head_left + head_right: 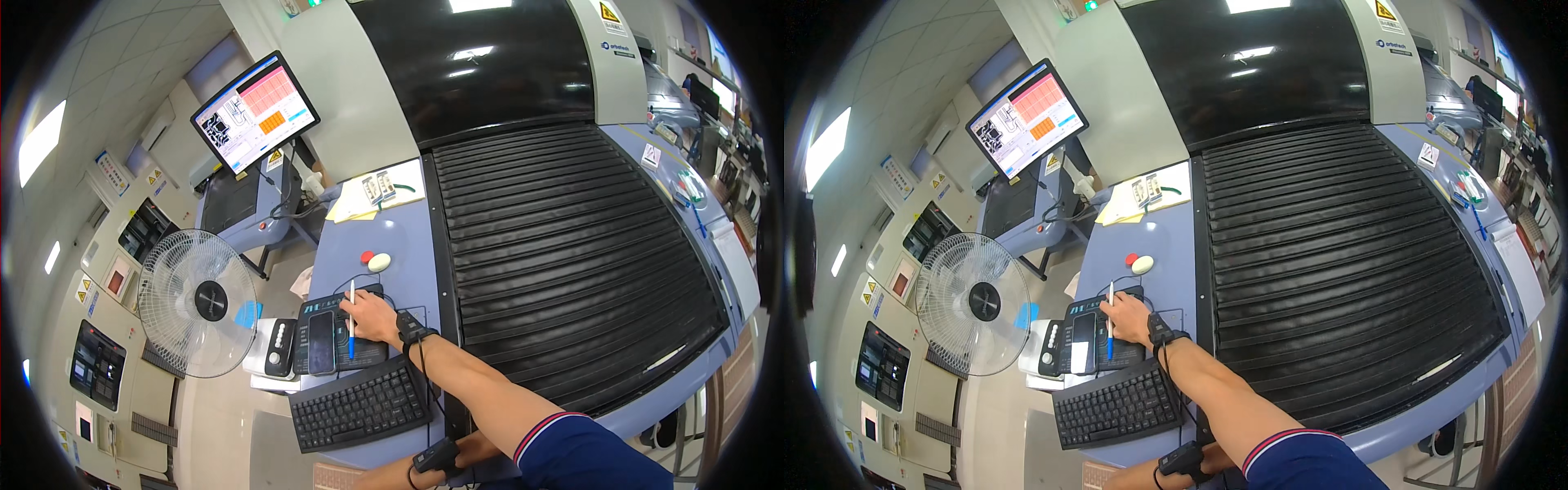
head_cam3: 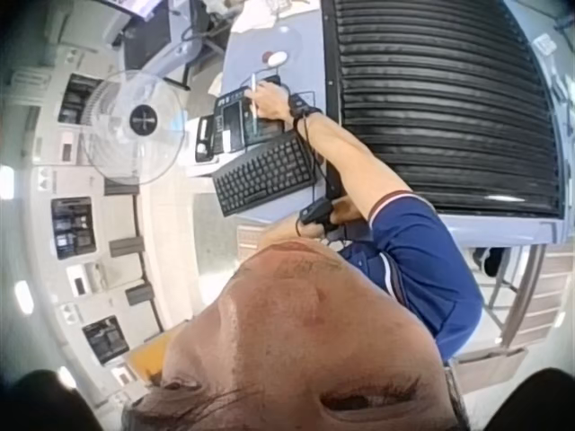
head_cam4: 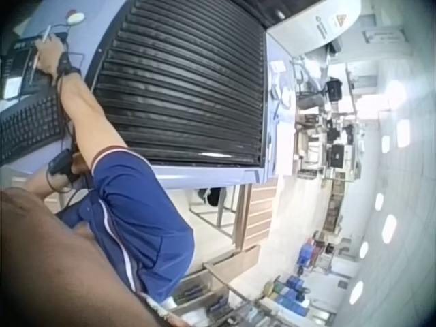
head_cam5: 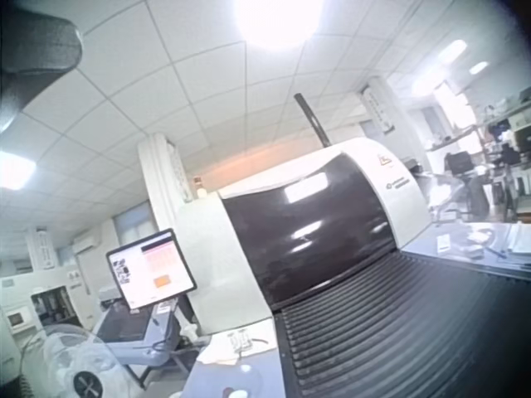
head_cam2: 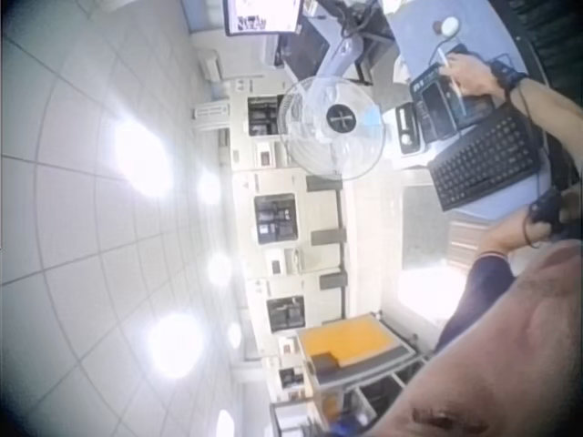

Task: Operating an industrial printing or cutting machine using a digitizer, keyboard, and stylus interface.

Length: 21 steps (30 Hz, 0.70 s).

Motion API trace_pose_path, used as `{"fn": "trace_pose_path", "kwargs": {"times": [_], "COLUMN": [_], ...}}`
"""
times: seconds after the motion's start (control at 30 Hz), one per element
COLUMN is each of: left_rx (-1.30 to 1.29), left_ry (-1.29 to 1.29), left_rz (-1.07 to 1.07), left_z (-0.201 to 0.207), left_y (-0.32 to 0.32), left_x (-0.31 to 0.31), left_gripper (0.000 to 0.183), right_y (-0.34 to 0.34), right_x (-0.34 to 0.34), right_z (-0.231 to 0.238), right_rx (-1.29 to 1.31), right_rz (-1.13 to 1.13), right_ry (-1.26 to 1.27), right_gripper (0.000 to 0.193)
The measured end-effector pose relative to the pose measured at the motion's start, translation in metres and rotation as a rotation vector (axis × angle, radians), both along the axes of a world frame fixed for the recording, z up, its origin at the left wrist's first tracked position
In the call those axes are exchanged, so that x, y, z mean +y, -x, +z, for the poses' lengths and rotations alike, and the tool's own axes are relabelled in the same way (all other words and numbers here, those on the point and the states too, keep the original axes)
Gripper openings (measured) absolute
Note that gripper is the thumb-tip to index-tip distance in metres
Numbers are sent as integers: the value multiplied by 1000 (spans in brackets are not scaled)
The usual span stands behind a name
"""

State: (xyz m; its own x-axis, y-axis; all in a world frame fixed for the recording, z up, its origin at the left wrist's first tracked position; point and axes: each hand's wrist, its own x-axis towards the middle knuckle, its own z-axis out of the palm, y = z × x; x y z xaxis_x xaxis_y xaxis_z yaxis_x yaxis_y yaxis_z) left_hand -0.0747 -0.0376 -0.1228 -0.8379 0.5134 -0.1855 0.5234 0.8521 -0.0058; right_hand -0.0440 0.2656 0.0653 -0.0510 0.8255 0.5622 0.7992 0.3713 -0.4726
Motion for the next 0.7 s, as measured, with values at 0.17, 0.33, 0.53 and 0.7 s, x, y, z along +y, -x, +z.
{"fn": "trace_pose_path", "kwargs": {"times": [0.17, 0.33, 0.53, 0.7], "left_rx": [-545, -823, -1118, -1128], "left_ry": [35, -493, -987, -647], "left_rz": [130, 171, 130, -311], "left_z": [-241, -246, -236, -233], "left_y": [100, 102, 116, 142], "left_x": [17, -9, -11, -16], "left_gripper": [18, 15, 11, 16], "right_y": [48, 25, 28, 25], "right_x": [7, 4, 6, 5], "right_z": [35, 18, 19, 18], "right_rx": [-13, -2, -10, -6], "right_rz": [92, 47, 41, 44], "right_ry": [-23, -14, -19, 3], "right_gripper": [37, 38, 37, 37]}}
